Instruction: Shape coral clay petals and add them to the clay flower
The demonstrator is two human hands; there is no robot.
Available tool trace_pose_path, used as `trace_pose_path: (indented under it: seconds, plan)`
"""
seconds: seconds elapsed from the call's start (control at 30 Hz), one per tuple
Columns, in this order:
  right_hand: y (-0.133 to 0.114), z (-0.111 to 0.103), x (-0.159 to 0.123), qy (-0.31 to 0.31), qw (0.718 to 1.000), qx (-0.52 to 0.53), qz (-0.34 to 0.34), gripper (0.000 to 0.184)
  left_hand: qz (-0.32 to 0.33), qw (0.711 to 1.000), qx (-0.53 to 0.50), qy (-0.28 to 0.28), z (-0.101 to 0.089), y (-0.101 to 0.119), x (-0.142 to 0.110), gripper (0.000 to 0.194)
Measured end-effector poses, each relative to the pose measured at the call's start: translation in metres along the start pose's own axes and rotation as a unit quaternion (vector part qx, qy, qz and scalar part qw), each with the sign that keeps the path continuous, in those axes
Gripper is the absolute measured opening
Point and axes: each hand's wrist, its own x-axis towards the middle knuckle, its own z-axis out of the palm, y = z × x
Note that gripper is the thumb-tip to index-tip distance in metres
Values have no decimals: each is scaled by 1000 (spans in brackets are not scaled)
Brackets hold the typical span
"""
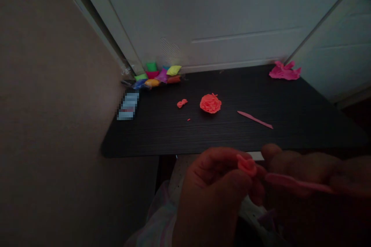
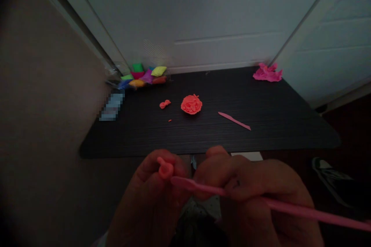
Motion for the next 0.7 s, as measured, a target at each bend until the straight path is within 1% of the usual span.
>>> trace_pose_path:
  seconds: [0.03, 0.1, 0.23, 0.33, 0.47, 0.57, 0.63, 0.7]
  plan:
    - [1, 1, 1, -7, 1000, 6, -17, 10, -4, 1000, 0, 0, -1, -1, 1, 5]
    - [1, 4, 3, -14, 999, 8, -29, 12, -9, 1000, 4, 6, -2, -1, 1, 5]
    - [-7, 10, 5, -16, 1000, 22, -6, 14, -7, 1000, -3, 16, 2, 0, -3, 6]
    - [-10, 11, 4, -12, 1000, 21, 11, 13, -8, 1000, -9, 21, 2, 0, -3, 5]
    - [-8, 10, 3, -3, 1000, 2, 12, 11, -9, 1000, -11, 21, -1, -1, 0, 3]
    - [-7, 10, 4, 0, 1000, 9, 6, 11, -8, 1000, -6, 18, 2, -1, 0, 4]
    - [-7, 10, 5, -5, 1000, 7, -1, 12, -5, 1000, 5, 27, 4, -1, -2, 5]
    - [-6, 10, 4, -3, 1000, -6, 5, 10, -1, 999, 19, 40, 4, -1, -2, 6]
